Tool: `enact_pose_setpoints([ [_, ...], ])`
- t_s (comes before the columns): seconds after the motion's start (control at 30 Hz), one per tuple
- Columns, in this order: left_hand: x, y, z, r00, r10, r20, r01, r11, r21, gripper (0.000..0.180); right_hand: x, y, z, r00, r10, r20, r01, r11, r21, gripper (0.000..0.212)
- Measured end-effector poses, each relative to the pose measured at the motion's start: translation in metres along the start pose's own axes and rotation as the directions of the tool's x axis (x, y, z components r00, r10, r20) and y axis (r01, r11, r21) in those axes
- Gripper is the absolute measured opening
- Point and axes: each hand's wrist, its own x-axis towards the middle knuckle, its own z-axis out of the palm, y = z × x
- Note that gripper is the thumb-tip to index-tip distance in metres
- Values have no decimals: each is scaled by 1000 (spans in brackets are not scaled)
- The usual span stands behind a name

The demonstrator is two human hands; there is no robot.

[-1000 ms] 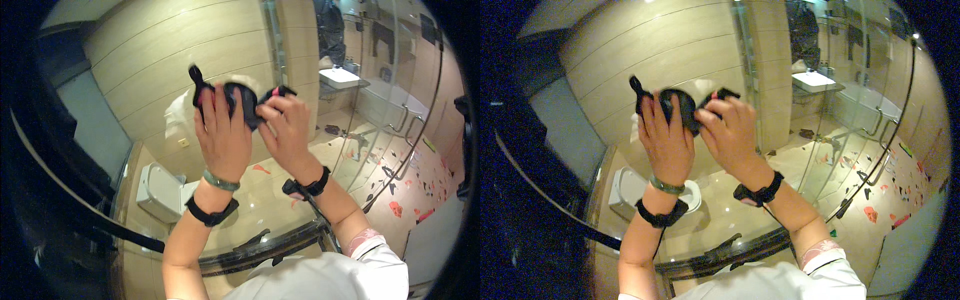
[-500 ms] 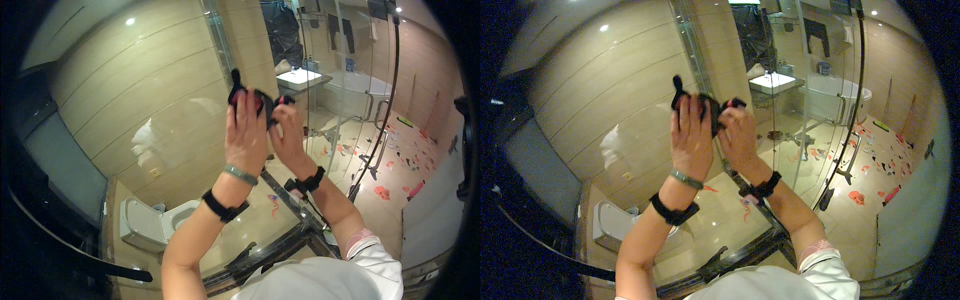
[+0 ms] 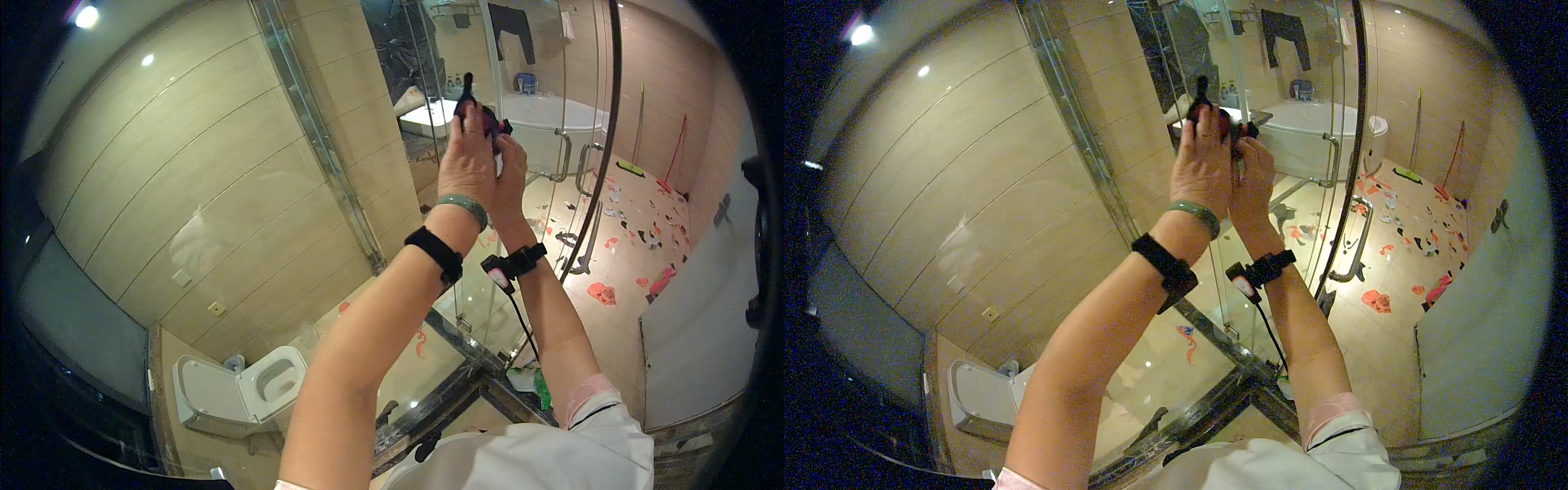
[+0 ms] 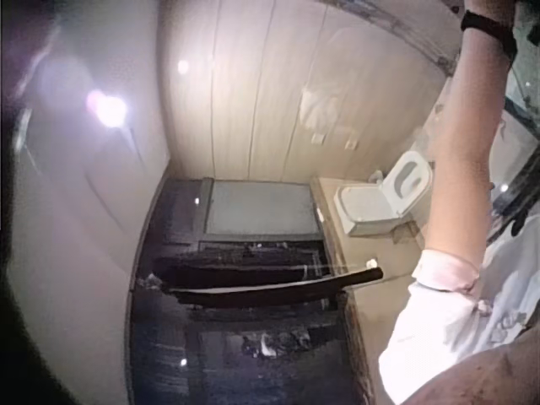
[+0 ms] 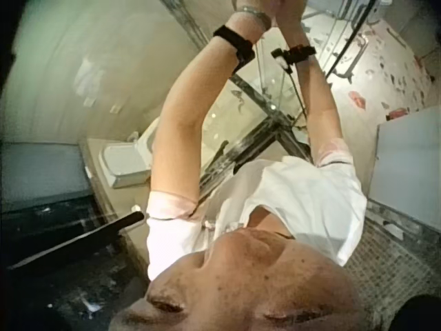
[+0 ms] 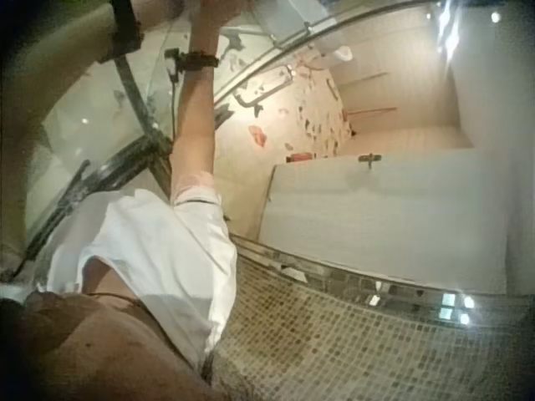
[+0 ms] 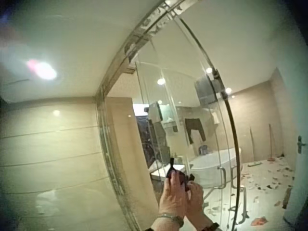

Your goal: The person wipes the tiled shower wall with a cloth, then moves to the sink area and wipes the countertop and surrounding surfaces. The person squats to reach lower wall sections and continues wiping multiple surfaces.

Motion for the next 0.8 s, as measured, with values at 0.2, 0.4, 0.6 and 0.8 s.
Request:
enact_pose_setpoints([
  [0.2, -40, 49, 37, 985, 135, 106, -135, 991, -13, 50, -52, 13, -29, 976, 130, 177, -136, 990, 25, 30],
  [0.4, -145, 90, 52, 882, 330, 336, -347, 938, -11, 56, -185, 14, -54, 829, 411, 380, -434, 900, -27, 30],
  [0.6, -232, 102, 57, 769, 403, 496, -375, 913, -161, 57, -304, 17, -60, 355, 738, 574, -934, 311, 178, 25],
  [0.8, -203, 49, 20, 948, 140, 285, -82, 975, -209, 50, -168, -52, -70, 767, 342, 543, -462, 881, 98, 22],
])
